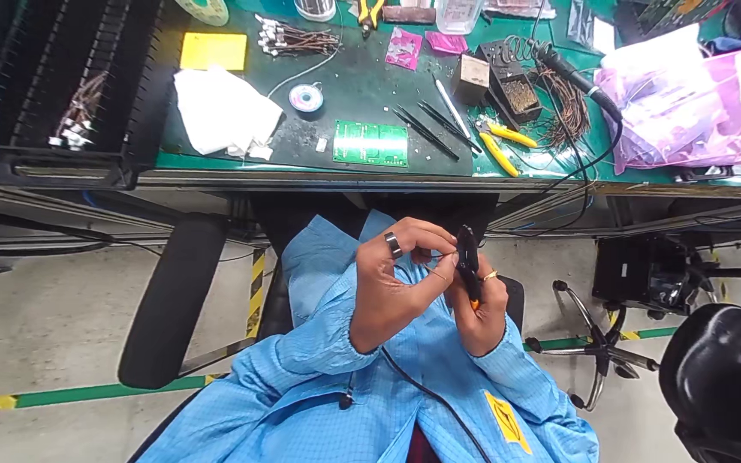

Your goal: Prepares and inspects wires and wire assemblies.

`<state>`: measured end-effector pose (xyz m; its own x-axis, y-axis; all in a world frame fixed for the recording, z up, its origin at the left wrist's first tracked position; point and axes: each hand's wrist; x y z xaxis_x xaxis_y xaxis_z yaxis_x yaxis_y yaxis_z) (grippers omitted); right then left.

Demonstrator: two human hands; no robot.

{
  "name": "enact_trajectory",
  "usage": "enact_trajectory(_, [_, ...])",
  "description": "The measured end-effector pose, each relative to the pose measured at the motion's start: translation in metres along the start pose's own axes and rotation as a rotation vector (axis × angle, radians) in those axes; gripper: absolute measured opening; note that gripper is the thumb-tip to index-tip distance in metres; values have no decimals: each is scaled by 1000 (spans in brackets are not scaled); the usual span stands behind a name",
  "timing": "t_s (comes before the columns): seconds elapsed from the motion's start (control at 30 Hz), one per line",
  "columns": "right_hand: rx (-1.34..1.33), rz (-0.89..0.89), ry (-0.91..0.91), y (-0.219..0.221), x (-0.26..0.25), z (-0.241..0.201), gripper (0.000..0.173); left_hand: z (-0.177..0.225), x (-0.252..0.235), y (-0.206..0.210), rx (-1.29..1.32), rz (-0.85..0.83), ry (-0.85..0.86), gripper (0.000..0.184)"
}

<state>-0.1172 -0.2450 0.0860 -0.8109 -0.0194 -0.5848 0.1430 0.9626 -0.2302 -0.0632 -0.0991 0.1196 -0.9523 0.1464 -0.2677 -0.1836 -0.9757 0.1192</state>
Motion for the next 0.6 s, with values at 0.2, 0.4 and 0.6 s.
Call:
enact_trajectory(0.2, [21,12,-2,-2,-1,1,20,1,2,-1,-66,-12,-30,10])
enact_trajectory(0.4, [100,3,-50,-12,-6,6,24,3,3,-1,-127,-14,-20,10])
enact_trajectory(0.6, [166,266,93,-60,-20,29,24,7,5,-14,-124,73,17,6])
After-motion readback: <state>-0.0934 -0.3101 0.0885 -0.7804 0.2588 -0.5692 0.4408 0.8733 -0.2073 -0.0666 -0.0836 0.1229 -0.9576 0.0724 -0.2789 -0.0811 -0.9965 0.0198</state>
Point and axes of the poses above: each hand's wrist, its own x-axis away from the middle knuckle, its own y-axis out of the palm, z = x × y, and after that the axes turned 13 degrees about -y, right-handed
